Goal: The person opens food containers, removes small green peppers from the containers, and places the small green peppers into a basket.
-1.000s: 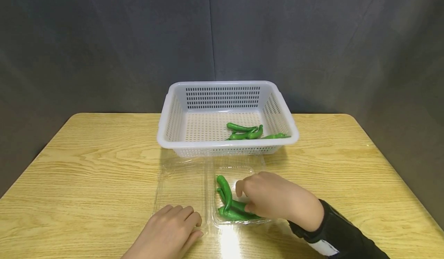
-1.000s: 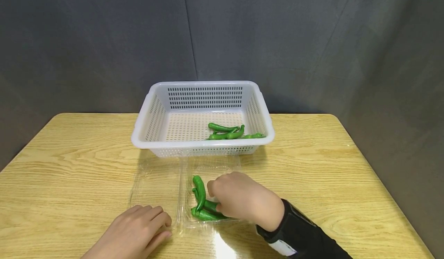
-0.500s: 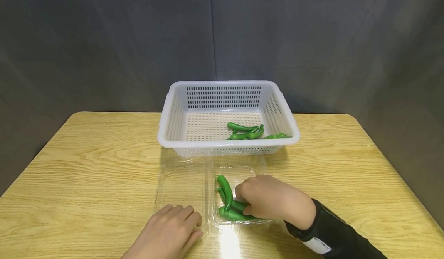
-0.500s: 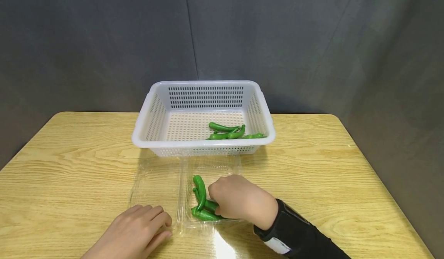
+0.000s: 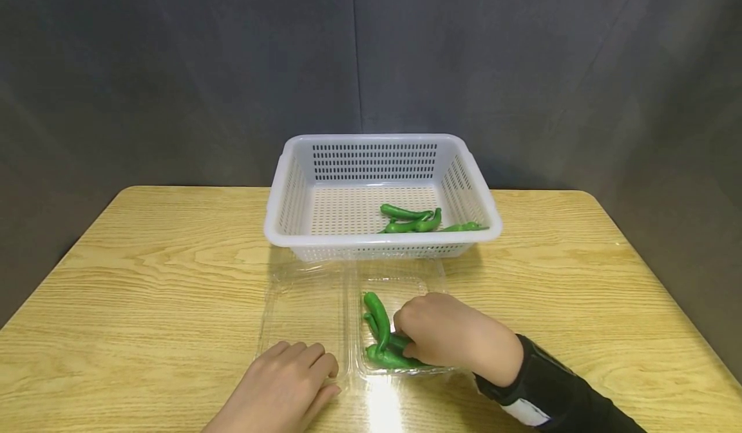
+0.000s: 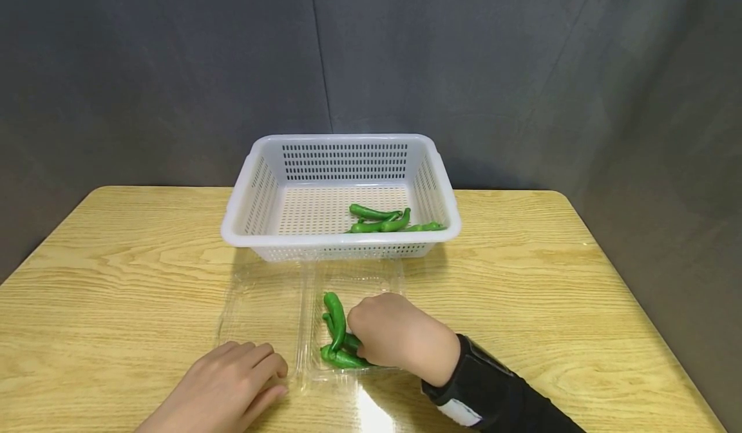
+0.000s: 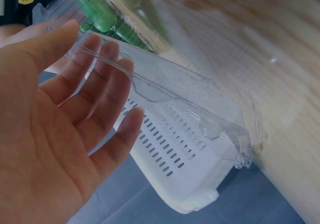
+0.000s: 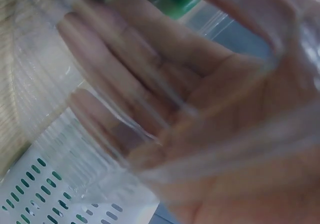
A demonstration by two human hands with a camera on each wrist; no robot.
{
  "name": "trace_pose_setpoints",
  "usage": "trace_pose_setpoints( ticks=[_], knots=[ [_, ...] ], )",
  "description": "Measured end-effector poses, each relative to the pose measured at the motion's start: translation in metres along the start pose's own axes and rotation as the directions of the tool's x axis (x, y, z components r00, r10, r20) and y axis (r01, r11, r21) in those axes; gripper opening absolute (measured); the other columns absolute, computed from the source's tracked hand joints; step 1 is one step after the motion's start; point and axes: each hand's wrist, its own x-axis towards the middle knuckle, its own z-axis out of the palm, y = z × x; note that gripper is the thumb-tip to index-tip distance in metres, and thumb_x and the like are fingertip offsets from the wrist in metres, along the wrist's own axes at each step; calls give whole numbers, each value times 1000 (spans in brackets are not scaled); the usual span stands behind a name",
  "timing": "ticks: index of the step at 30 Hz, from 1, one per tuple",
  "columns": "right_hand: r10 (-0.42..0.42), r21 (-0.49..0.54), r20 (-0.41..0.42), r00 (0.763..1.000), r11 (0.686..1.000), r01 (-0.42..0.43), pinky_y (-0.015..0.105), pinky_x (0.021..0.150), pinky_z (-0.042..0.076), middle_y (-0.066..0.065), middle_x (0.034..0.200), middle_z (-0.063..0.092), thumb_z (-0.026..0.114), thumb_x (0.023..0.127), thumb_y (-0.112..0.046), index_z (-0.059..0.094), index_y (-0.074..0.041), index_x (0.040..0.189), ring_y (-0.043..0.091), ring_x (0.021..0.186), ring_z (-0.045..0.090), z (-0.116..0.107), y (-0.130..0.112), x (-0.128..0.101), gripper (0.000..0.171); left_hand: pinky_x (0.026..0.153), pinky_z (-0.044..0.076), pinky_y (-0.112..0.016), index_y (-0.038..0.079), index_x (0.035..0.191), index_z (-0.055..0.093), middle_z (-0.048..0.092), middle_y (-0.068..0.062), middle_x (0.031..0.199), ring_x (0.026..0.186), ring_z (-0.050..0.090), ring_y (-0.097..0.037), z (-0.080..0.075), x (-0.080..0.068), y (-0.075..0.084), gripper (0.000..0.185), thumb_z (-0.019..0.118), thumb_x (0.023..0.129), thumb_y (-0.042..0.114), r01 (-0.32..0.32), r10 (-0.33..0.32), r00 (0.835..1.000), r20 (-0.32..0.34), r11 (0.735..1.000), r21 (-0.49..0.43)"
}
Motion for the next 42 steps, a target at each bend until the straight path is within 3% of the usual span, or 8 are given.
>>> trace_pose_setpoints(
  ticks=[17, 24, 32, 42],
  knots=[
    [9, -50, -41, 999, 999, -11, 23, 53, 37, -6, 61, 44, 72, 81, -1, 53, -12, 69, 8, 56, 37, 2, -1, 0, 25, 62, 47, -24, 16, 84, 65, 57, 9, 77, 62, 51, -6, -1, -1, 1, 18, 76, 83, 30, 0, 1, 1000, -15, 1000, 19],
    [-14, -48, -70, 997, 999, 10, 24, 53, 39, -7, 63, 46, 71, 82, 1, 56, -12, 72, 8, 57, 40, -1, 1, -3, 22, 62, 47, -24, 16, 84, 66, 57, 9, 77, 62, 51, -6, 0, 0, 0, 17, 76, 84, 30, 0, 0, 1000, -3, 1000, 11],
    [-49, -118, -114, 992, 992, 36, 25, 57, 38, -7, 67, 44, 73, 78, -1, 59, -12, 73, 9, 60, 37, -5, 0, -6, 19, 62, 46, -24, 16, 84, 66, 57, 10, 77, 62, 51, -6, 0, 0, 0, 17, 75, 84, 30, 8, -8, 1000, 10, 1000, 7],
    [-13, -46, -88, 996, 999, 9, 26, 64, 45, -6, 73, 51, 72, 79, 3, 68, -9, 79, 10, 66, 44, -17, 1, -15, 12, 61, 47, -23, 15, 84, 66, 58, 9, 76, 62, 51, -5, 0, 0, 0, 16, 75, 85, 29, 7, -6, 1000, 16, 1000, -8]
  ],
)
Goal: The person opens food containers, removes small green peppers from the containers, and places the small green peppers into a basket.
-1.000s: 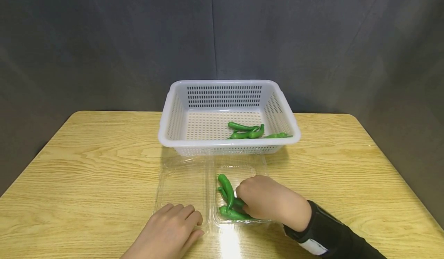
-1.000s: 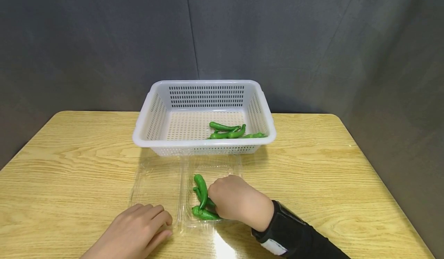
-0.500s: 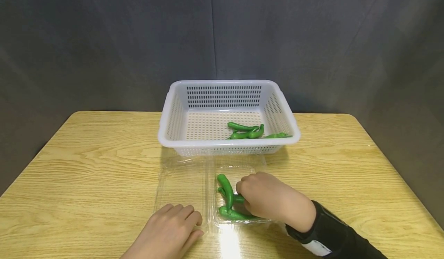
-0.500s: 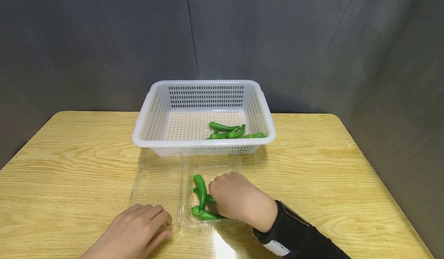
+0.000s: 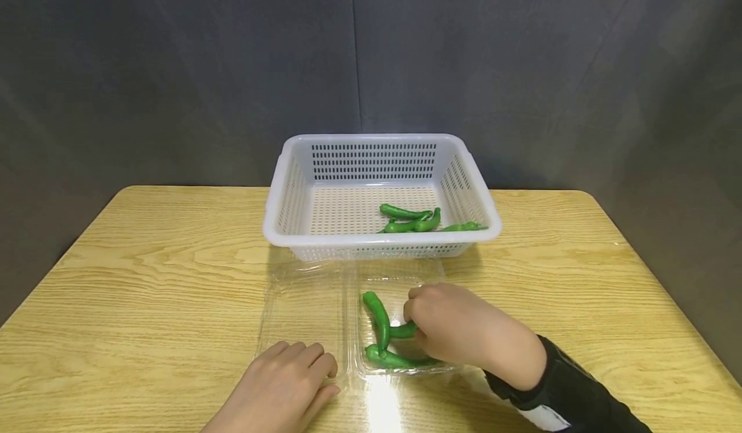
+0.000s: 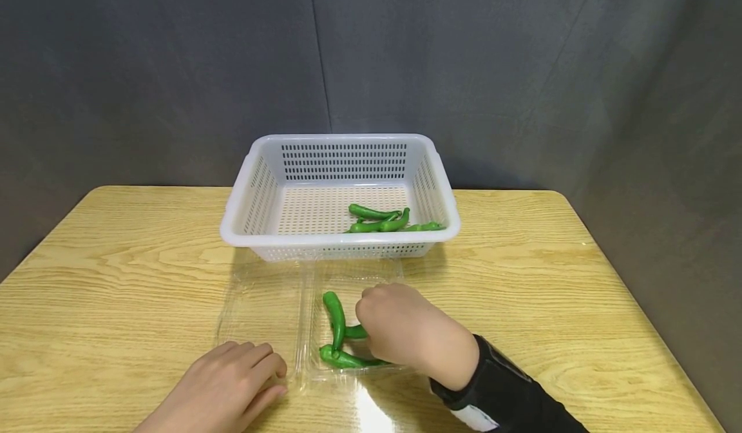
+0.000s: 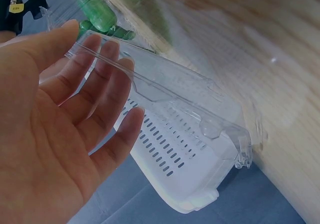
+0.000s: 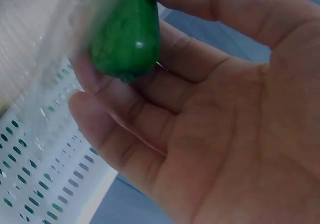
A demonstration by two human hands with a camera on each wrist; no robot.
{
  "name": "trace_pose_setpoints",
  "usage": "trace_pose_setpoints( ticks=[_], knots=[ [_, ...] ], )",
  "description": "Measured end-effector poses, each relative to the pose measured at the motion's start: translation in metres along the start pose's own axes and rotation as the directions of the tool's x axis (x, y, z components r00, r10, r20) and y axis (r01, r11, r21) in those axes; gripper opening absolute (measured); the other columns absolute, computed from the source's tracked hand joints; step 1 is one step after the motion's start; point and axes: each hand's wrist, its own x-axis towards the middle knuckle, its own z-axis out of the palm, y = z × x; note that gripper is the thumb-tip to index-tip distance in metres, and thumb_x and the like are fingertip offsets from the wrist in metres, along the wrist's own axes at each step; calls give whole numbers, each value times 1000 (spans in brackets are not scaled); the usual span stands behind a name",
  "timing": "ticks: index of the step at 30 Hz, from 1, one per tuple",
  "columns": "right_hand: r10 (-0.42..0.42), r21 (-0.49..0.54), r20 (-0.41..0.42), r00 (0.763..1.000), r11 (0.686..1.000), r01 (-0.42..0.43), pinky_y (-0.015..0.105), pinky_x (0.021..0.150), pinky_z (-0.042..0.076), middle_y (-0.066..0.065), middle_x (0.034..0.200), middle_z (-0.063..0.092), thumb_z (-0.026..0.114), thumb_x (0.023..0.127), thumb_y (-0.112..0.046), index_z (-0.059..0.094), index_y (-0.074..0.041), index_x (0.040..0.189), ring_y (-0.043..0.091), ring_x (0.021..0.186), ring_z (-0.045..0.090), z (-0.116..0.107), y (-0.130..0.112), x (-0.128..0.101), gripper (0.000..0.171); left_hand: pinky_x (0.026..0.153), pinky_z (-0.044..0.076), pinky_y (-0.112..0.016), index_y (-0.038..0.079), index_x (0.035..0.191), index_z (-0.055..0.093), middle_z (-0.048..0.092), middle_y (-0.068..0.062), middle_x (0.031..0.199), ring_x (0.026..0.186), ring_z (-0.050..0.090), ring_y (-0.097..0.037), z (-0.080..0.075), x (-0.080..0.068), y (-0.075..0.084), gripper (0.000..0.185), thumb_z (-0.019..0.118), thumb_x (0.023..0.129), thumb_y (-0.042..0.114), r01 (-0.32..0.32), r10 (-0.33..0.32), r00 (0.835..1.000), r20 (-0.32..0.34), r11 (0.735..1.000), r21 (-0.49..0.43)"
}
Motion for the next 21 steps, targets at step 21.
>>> trace_pose_setpoints(
  ticks=[21],
  knots=[
    [-22, -126, -181, 983, 992, -1, 31, 63, 52, -1, 85, 63, 73, 75, 8, 71, -8, 92, 16, 74, 62, -20, 10, -16, 23, 60, 46, -22, 15, 84, 66, 58, 9, 76, 61, 50, -5, 1, 0, 0, 15, 75, 85, 28, -3, 3, 1000, 3, 1000, -1]
  ],
)
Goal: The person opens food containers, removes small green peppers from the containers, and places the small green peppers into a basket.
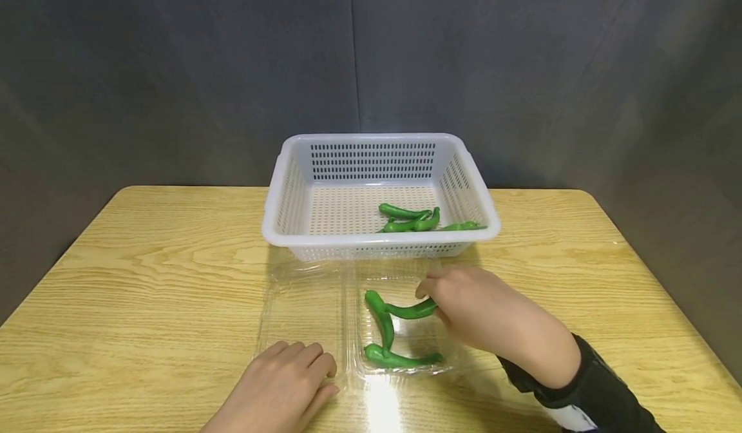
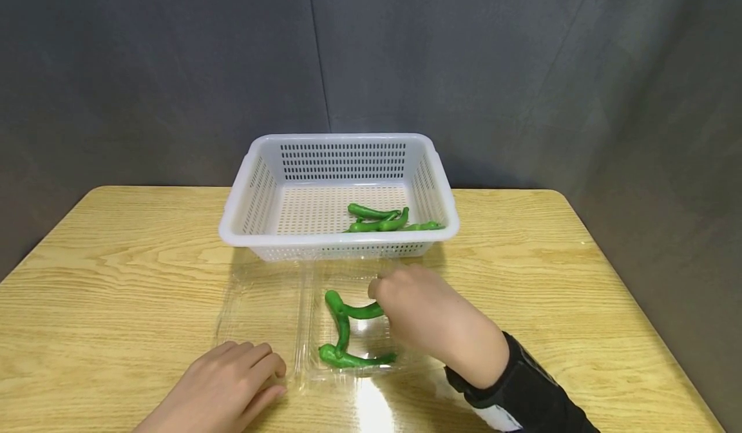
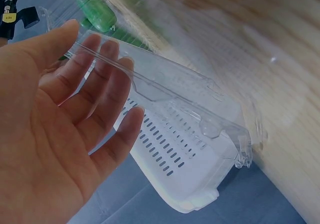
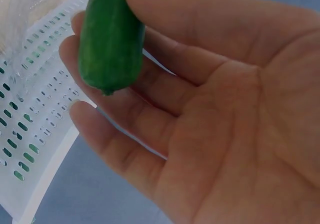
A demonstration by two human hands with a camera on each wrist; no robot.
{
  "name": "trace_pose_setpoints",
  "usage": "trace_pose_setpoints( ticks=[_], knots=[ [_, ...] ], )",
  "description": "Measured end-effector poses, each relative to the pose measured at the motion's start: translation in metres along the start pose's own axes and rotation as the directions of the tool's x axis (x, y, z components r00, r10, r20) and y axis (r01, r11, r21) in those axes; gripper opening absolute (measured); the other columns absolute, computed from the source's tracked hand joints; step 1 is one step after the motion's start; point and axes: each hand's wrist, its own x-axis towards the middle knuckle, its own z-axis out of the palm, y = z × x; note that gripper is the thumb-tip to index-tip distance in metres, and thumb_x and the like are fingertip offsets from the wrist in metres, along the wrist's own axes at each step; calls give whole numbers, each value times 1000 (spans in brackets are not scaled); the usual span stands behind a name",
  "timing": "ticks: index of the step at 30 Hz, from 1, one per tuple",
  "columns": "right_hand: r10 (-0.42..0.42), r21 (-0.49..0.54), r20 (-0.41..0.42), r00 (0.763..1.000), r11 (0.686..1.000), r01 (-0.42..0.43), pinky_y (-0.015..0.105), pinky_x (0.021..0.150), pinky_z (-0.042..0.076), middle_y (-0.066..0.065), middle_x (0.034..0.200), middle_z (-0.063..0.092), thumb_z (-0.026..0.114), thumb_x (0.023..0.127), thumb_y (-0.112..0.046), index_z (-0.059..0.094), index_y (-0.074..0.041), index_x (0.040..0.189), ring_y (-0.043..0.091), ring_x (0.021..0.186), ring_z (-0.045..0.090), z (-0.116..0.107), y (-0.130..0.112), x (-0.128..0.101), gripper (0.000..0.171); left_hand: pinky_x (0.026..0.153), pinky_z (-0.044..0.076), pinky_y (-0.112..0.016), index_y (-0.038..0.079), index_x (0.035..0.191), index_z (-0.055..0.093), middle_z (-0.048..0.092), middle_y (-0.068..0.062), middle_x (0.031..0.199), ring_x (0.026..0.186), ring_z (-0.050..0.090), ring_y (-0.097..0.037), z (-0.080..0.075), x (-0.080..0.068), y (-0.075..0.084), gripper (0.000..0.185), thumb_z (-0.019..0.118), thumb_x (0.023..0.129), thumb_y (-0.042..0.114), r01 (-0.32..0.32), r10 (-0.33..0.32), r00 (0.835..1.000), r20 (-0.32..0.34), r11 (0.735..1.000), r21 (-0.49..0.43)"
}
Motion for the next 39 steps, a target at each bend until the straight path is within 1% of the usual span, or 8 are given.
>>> trace_pose_setpoints(
  ticks=[4, 9, 16, 19, 23, 31, 34, 39],
  knots=[
    [-34, -14, -67, 997, 999, 34, 31, 65, 52, -1, 85, 62, 75, 76, 7, 71, -8, 93, 15, 75, 61, -1, -1, -1, 23, 60, 44, -23, 16, 84, 66, 58, 9, 76, 62, 51, -5, 0, 0, 0, 16, 74, 84, 29, 4, -4, 1000, -9, 1000, 8],
    [-71, -25, -143, 987, 997, 68, 32, 68, 54, 0, 89, 65, 74, 77, 8, 71, -7, 95, 16, 78, 63, -1, -3, -1, 24, 60, 43, -22, 16, 84, 65, 57, 10, 76, 62, 49, -5, 0, 0, 0, 16, 75, 85, 29, 3, -3, 1000, -14, 1000, 7],
    [-99, -67, -218, 971, 994, 87, 34, 76, 55, 2, 97, 68, 72, 79, 12, 71, -5, 102, 19, 87, 66, -3, -2, 2, 29, 61, 46, -23, 15, 84, 66, 58, 9, 76, 62, 51, -5, 0, 0, 0, 16, 74, 85, 29, 6, -6, 1000, -11, 1000, 0],
    [-116, -69, -254, 960, 992, 101, 34, 77, 55, 2, 97, 67, 73, 80, 10, 71, -6, 102, 18, 88, 66, -4, -1, 3, 27, 62, 47, -24, 16, 84, 66, 58, 10, 75, 62, 50, -5, 0, 0, 0, 16, 74, 85, 29, 6, -6, 1000, -7, 1000, -1],
    [-136, -70, -303, 943, 990, 121, 33, 78, 54, 0, 95, 66, 77, 81, 4, 71, -7, 101, 16, 87, 64, -4, 0, 6, 23, 62, 47, -24, 16, 83, 66, 57, 10, 75, 62, 50, -5, -1, 0, 1, 16, 75, 84, 29, 5, -5, 1000, -10, 1000, 2],
    [-138, -78, -364, 921, 990, 118, 35, 81, 53, 0, 100, 67, 78, 81, 0, 71, -8, 105, 20, 91, 64, -5, 4, 8, 26, 63, 48, -25, 15, 83, 66, 58, 9, 76, 63, 53, -6, 0, 1, 0, 17, 75, 84, 30, -2, 2, 1000, -8, 1000, 13],
    [-144, -74, -383, 912, 989, 126, 36, 83, 53, 1, 102, 67, 78, 80, 2, 71, -7, 106, 21, 92, 65, -5, 8, 9, 29, 62, 47, -24, 15, 83, 66, 58, 9, 75, 63, 52, -6, 0, 0, 0, 17, 75, 84, 30, -2, 2, 1000, -12, 1000, 16],
    [-137, -66, -403, 905, 990, 121, 38, 85, 53, 3, 102, 67, 78, 79, 5, 70, -6, 108, 23, 94, 65, -5, 16, 12, 31, 62, 48, -24, 15, 83, 66, 58, 9, 75, 63, 52, -6, -1, 0, 0, 17, 75, 84, 30, -1, 1, 1000, -5, 1000, 11]
  ],
)
